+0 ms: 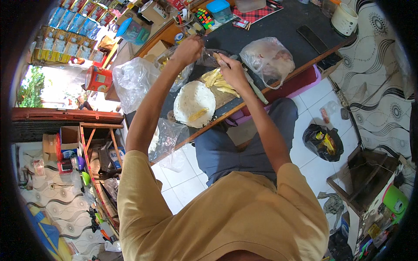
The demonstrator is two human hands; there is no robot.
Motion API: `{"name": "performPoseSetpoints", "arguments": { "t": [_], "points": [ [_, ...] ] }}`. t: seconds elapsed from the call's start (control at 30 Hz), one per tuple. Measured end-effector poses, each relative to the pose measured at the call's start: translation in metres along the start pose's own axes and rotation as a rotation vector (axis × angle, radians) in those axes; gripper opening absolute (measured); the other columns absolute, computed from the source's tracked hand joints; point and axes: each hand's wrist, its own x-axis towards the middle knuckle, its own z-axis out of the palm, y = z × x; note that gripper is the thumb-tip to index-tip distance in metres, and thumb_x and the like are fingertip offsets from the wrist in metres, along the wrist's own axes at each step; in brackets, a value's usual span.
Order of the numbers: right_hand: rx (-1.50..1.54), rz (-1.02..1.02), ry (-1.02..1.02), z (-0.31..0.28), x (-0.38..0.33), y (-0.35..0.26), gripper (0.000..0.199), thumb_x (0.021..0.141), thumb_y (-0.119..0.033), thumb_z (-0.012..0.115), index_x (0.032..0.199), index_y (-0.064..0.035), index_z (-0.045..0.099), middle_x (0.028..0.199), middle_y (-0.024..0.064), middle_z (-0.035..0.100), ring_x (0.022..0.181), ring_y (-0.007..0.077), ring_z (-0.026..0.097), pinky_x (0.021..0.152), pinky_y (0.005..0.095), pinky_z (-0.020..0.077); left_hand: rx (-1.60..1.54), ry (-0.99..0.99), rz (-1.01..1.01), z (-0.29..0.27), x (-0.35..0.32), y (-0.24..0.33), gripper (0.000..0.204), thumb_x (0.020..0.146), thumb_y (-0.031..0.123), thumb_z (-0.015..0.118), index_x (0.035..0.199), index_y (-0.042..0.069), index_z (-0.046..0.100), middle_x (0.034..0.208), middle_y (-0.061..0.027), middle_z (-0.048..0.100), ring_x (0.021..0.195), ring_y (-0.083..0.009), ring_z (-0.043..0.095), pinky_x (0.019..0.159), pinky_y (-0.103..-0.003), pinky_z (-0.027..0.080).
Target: The person peels a banana, places it on a flat white sheet, adds a dark granular filling, and folds the sheet to enclose the ingredients. The person handles plastic bags, a knife, and the food items on a cluttered table.
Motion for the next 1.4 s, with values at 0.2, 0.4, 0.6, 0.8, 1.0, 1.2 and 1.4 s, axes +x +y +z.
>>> {"name": "performPoseSetpoints", "arguments": {
  "t": [0.2,0.4,0.6,0.8,1.0,1.2,1.4],
  "points": [
    [-0.021,-0.006,0.021,0.005,0.013,0.006,0.038,0.097,-0.018,0.057,0.132,-0.0031,0.057,0.076,0.0054,0.062,0.062,0.0084,0.052,0.06,0.0271,0.0453,0.021,-0.039,0.03,-0.004,0.003,0.003,0.009,0.078,0.006,0.057,0.082,-0.001,0.059,0.088,-0.0189,0.061,0.096,-0.0354,0.056,0.089,-0.042,0.045],
    [-0.005,0.041,0.049,0.01,0.009,-0.009,0.038,0.09,-0.015,0.058,0.124,0.0022,0.06,0.112,0.0286,0.064,0.107,0.0377,0.064,0.09,0.0368,0.0484,-0.003,-0.02,-0.014,0.006,-0.002,0.002,0.009,0.079,0.007,0.058,0.083,-0.001,0.06,0.089,-0.0188,0.061,0.096,-0.0356,0.056,0.088,-0.043,0.045],
    [-0.09,0.004,0.078,0.015,0.003,-0.011,0.038,0.09,-0.015,0.058,0.123,0.0044,0.06,0.113,0.0281,0.064,0.106,0.0386,0.063,0.091,0.0394,0.0487,-0.055,0.008,-0.059,0.013,-0.008,-0.005,0.011,0.079,0.007,0.058,0.085,-0.002,0.061,0.09,-0.0203,0.061,0.096,-0.0371,0.056,0.088,-0.045,0.046],
    [-0.085,-0.027,0.149,0.032,0.012,-0.015,0.037,0.091,-0.016,0.056,0.124,0.0009,0.061,0.112,0.0289,0.063,0.107,0.0404,0.062,0.091,0.0408,0.0489,-0.155,0.029,-0.155,0.014,-0.01,-0.003,0.011,0.08,0.007,0.057,0.084,-0.003,0.061,0.088,-0.0223,0.061,0.097,-0.0386,0.056,0.087,-0.046,0.046],
    [-0.16,-0.06,0.195,0.037,0.007,-0.012,0.036,0.092,-0.015,0.053,0.122,0.0025,0.062,0.107,0.03,0.064,0.102,0.0428,0.062,0.088,0.0432,0.0499,-0.15,0.018,-0.209,0.011,-0.008,0.008,0.012,0.078,0.008,0.057,0.081,-0.004,0.06,0.088,-0.0235,0.062,0.096,-0.04,0.056,0.084,-0.048,0.047],
    [-0.087,-0.054,0.176,0.033,-0.01,-0.023,0.032,0.092,-0.015,0.052,0.119,-0.0015,0.063,0.098,0.0289,0.065,0.098,0.0451,0.062,0.082,0.0471,0.0493,-0.201,0.028,-0.269,0.015,-0.012,0.009,0.012,0.078,0.007,0.056,0.081,-0.003,0.06,0.086,-0.0236,0.063,0.094,-0.0412,0.057,0.084,-0.048,0.047],
    [-0.173,0.047,0.106,0.035,0.0,-0.038,0.036,0.091,-0.011,0.056,0.123,0.0043,0.06,0.105,0.0308,0.063,0.099,0.0401,0.065,0.082,0.0388,0.0507,-0.141,0.001,-0.236,0.012,-0.012,0.001,0.011,0.079,0.009,0.057,0.081,-0.002,0.061,0.089,-0.0225,0.062,0.096,-0.0395,0.057,0.085,-0.047,0.047]
  ]
}}
